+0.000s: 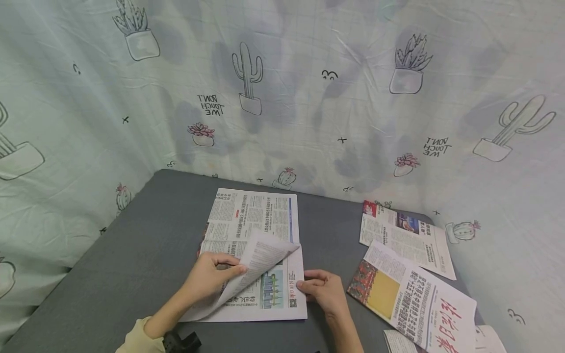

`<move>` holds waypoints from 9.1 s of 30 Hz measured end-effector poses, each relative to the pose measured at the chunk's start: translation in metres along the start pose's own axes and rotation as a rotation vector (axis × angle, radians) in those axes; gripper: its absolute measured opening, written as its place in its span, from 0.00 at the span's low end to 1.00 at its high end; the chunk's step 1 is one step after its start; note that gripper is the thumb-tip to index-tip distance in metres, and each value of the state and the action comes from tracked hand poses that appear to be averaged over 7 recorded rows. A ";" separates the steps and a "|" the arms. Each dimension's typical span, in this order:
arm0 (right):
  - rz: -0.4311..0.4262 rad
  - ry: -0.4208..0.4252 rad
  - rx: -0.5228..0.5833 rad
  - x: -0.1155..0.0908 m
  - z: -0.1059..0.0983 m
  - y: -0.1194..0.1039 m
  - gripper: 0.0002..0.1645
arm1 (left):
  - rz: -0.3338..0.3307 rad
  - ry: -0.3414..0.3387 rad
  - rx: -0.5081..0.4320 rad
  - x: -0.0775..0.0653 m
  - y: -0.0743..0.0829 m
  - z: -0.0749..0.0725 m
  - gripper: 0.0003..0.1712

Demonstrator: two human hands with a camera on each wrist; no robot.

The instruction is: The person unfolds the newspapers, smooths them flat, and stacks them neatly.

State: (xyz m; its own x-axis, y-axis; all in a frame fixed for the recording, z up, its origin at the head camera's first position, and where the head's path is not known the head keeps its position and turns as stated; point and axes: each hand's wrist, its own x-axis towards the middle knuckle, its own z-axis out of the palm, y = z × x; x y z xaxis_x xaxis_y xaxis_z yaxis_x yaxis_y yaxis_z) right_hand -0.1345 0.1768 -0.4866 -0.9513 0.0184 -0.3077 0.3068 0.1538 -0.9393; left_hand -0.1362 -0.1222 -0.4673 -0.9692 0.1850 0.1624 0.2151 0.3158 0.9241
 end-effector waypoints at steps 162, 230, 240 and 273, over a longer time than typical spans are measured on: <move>-0.086 0.322 -0.410 -0.027 -0.073 0.001 0.27 | 0.044 -0.082 0.700 -0.038 -0.057 -0.140 0.41; -0.055 0.172 -0.250 -0.001 -0.034 -0.023 0.32 | 0.059 -0.264 0.899 -0.028 -0.035 -0.121 0.55; -0.011 -0.046 0.110 -0.004 -0.034 -0.032 0.45 | 0.133 -0.336 0.759 -0.021 -0.037 -0.138 0.47; -0.191 -0.233 -0.212 0.023 0.020 -0.042 0.32 | -0.043 -0.189 1.058 -0.044 -0.009 -0.043 0.55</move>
State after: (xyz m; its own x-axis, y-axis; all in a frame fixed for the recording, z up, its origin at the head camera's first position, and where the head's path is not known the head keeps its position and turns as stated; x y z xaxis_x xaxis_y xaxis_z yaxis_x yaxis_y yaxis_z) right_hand -0.1683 0.1511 -0.4572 -0.9508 -0.2525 -0.1795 0.0882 0.3349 -0.9381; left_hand -0.1007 -0.1735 -0.4682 -0.9637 0.2669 -0.0028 0.2638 0.9538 0.1441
